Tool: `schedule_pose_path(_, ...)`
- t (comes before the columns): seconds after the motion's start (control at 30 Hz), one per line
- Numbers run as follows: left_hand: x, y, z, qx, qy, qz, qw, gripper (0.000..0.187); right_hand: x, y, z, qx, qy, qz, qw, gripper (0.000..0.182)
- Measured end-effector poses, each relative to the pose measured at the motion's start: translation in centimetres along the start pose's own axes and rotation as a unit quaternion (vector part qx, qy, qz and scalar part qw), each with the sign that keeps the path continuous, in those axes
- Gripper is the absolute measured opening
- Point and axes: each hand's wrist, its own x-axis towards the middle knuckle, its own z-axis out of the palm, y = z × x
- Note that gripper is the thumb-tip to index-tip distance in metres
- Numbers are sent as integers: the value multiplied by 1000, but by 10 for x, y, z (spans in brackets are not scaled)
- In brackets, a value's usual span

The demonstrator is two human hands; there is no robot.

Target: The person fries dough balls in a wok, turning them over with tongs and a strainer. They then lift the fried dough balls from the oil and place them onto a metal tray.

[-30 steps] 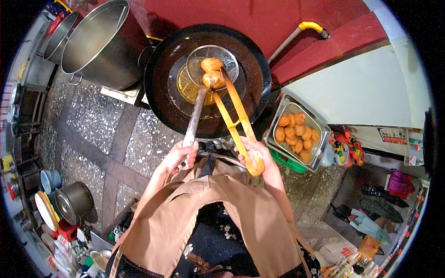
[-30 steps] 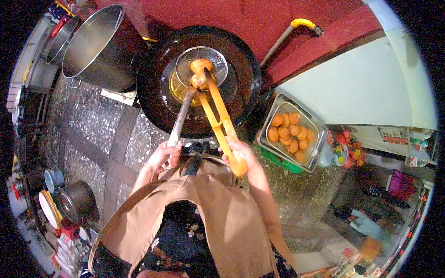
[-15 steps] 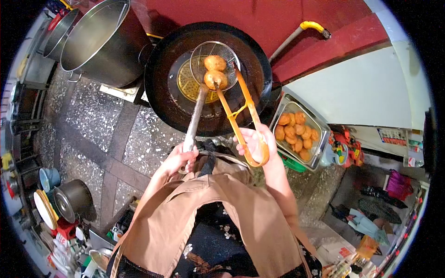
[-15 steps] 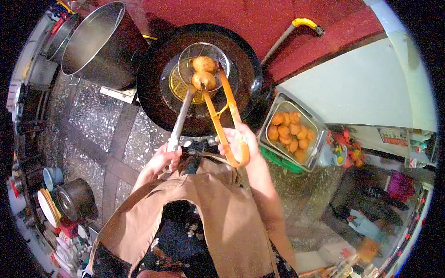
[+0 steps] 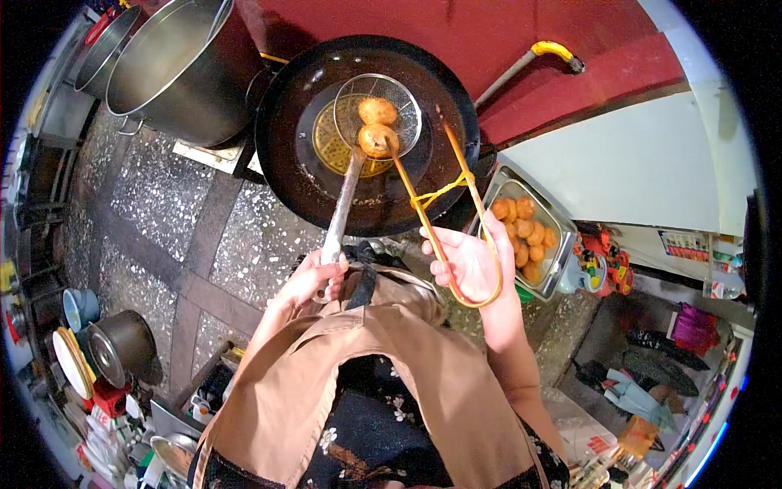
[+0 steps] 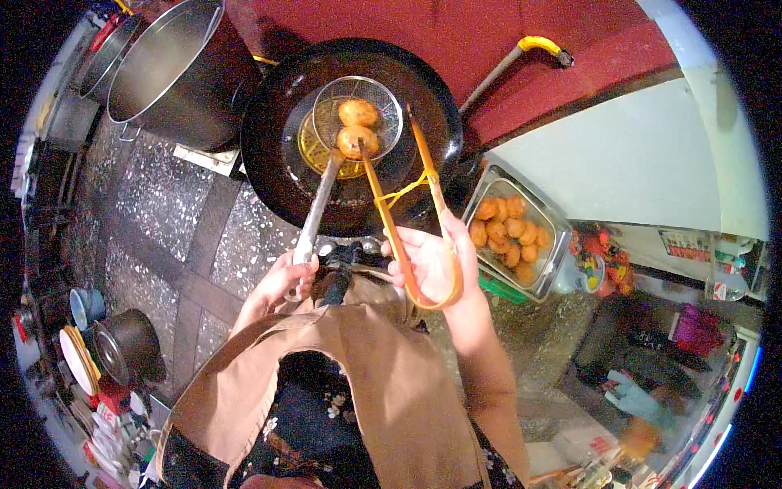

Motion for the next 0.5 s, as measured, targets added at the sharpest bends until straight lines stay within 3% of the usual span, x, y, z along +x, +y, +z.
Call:
schedule_pose_path(0.2,-4,3,1,16,-2,1,1000,10,18,5,-46,-101,59,-88,989,62)
schedule_pose_path(0.5,-6,5,3,-21,-30,-9,999,11,26,23,-86,-81,68,-70,992,48)
